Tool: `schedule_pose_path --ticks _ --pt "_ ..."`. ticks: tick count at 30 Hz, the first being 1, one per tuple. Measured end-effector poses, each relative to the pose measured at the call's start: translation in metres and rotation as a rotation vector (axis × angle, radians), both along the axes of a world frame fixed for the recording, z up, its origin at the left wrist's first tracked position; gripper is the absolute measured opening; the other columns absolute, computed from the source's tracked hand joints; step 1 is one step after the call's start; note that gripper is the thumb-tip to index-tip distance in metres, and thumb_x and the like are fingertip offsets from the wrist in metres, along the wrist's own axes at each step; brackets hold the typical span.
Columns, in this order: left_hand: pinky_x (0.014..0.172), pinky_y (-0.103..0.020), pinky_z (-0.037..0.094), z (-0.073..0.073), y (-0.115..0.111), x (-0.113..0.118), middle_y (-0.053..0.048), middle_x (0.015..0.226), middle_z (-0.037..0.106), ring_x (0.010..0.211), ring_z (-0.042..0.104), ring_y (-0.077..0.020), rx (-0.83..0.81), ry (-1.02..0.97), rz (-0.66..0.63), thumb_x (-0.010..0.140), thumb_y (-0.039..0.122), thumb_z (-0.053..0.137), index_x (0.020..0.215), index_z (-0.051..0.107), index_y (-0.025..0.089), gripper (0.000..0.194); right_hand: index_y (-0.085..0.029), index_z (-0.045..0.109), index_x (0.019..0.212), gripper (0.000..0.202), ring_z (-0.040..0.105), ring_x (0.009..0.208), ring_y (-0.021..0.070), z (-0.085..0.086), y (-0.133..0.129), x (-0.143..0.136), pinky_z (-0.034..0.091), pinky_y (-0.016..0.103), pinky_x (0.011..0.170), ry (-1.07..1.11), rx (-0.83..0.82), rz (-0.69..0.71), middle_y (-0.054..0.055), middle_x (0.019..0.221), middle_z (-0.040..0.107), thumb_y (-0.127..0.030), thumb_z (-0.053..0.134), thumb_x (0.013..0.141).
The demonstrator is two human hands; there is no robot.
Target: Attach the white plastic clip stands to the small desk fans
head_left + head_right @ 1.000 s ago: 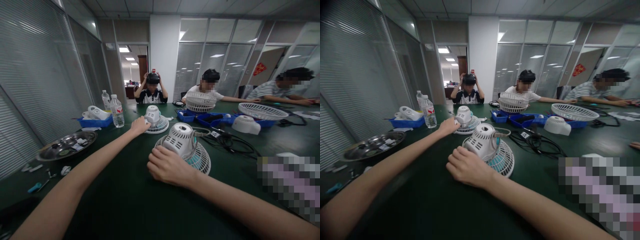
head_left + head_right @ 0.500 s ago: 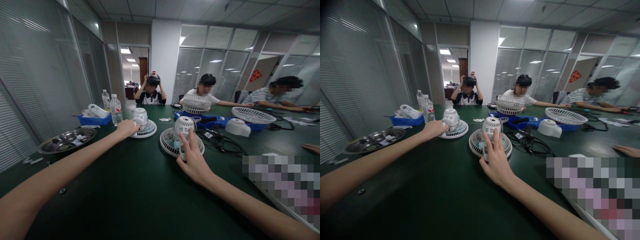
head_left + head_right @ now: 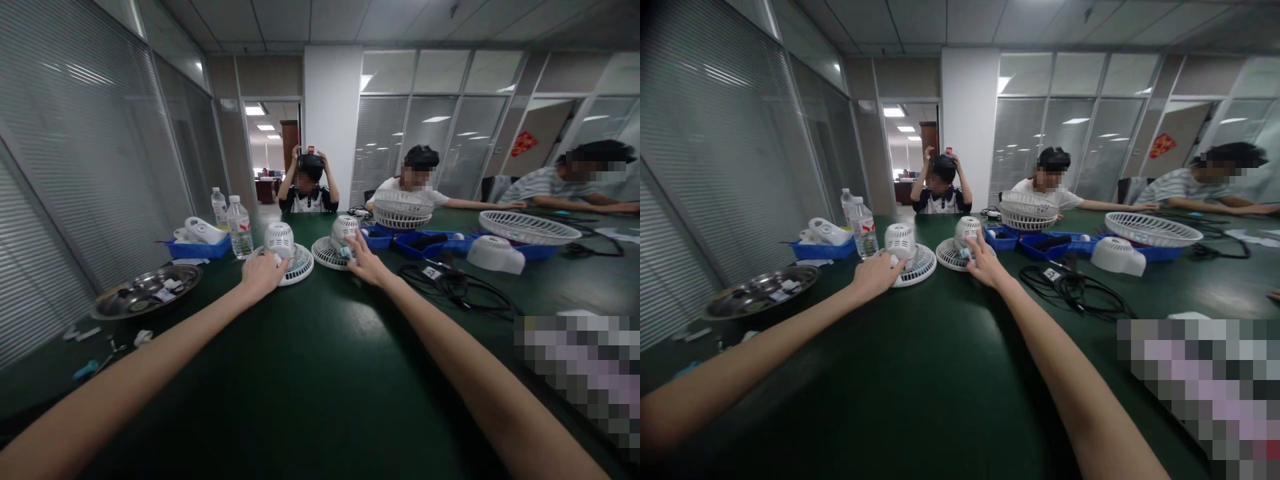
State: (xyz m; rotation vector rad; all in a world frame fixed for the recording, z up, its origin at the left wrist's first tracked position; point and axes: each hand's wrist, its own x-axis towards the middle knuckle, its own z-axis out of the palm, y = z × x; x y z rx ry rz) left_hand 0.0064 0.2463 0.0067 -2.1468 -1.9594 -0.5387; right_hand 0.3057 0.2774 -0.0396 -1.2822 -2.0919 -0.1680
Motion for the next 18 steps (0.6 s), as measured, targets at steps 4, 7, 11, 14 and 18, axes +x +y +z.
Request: schedule_pose_path --ticks 4,7,11,14,18 --pt "0.071 -0.041 0.048 -0.015 -0.007 0.006 -0.021 0.097 0.067 0.086 0.065 -0.0345 0.006 -0.116 -0.019 0.088 0.061 0.021 0.102 0.06 0.009 0.066 -0.015 0.024 0.143 0.073 0.023 0.137 0.0315 -0.001 0.032 -0.011 0.033 0.048 0.103 0.069 -0.013 -0.101 0.014 0.154 0.0 -0.022 0.047 0.075" --pt "0.071 -0.036 0.048 -0.029 -0.009 0.01 -0.017 0.093 0.069 0.084 0.067 -0.0303 -0.008 -0.252 -0.054 0.093 0.054 0.014 0.098 0.06 0.012 0.063 -0.01 0.017 0.144 0.076 0.018 0.137 0.0336 0.006 0.035 -0.037 0.024 0.053 0.105 0.124 0.027 -0.218 0.021 0.152 0.008 -0.021 0.046 0.075" --pt "0.074 -0.034 0.047 -0.039 -0.006 0.013 -0.015 0.093 0.07 0.089 0.067 -0.0278 -0.027 -0.408 -0.068 0.095 0.047 0.009 0.096 0.062 0.014 0.062 -0.006 0.017 0.141 0.054 0.025 0.132 0.0328 0.016 0.015 -0.104 0.02 0.055 0.104 0.209 0.126 -0.329 0.024 0.142 0.027 -0.023 0.027 0.09" --pt "0.075 -0.034 0.047 -0.039 -0.001 0.009 -0.013 0.077 0.071 0.079 0.068 -0.0263 -0.068 -0.482 -0.067 0.095 0.046 0.008 0.096 0.064 0.014 0.064 -0.017 0.038 0.129 0.04 0.047 0.112 0.0232 0.019 -0.005 -0.16 0.039 0.037 0.094 0.177 0.13 -0.249 0.013 0.123 0.047 -0.033 0.027 0.094" --pt "0.077 -0.034 0.047 -0.037 0.002 -0.002 -0.009 0.063 0.069 0.079 0.068 -0.0261 -0.102 -0.556 -0.065 0.096 0.043 0.013 0.094 0.067 0.015 0.06 -0.016 0.04 0.127 0.043 0.046 0.11 0.0263 0.013 -0.028 -0.204 0.045 0.036 0.082 0.176 0.12 -0.261 0.015 0.122 0.044 -0.043 0.027 0.095"
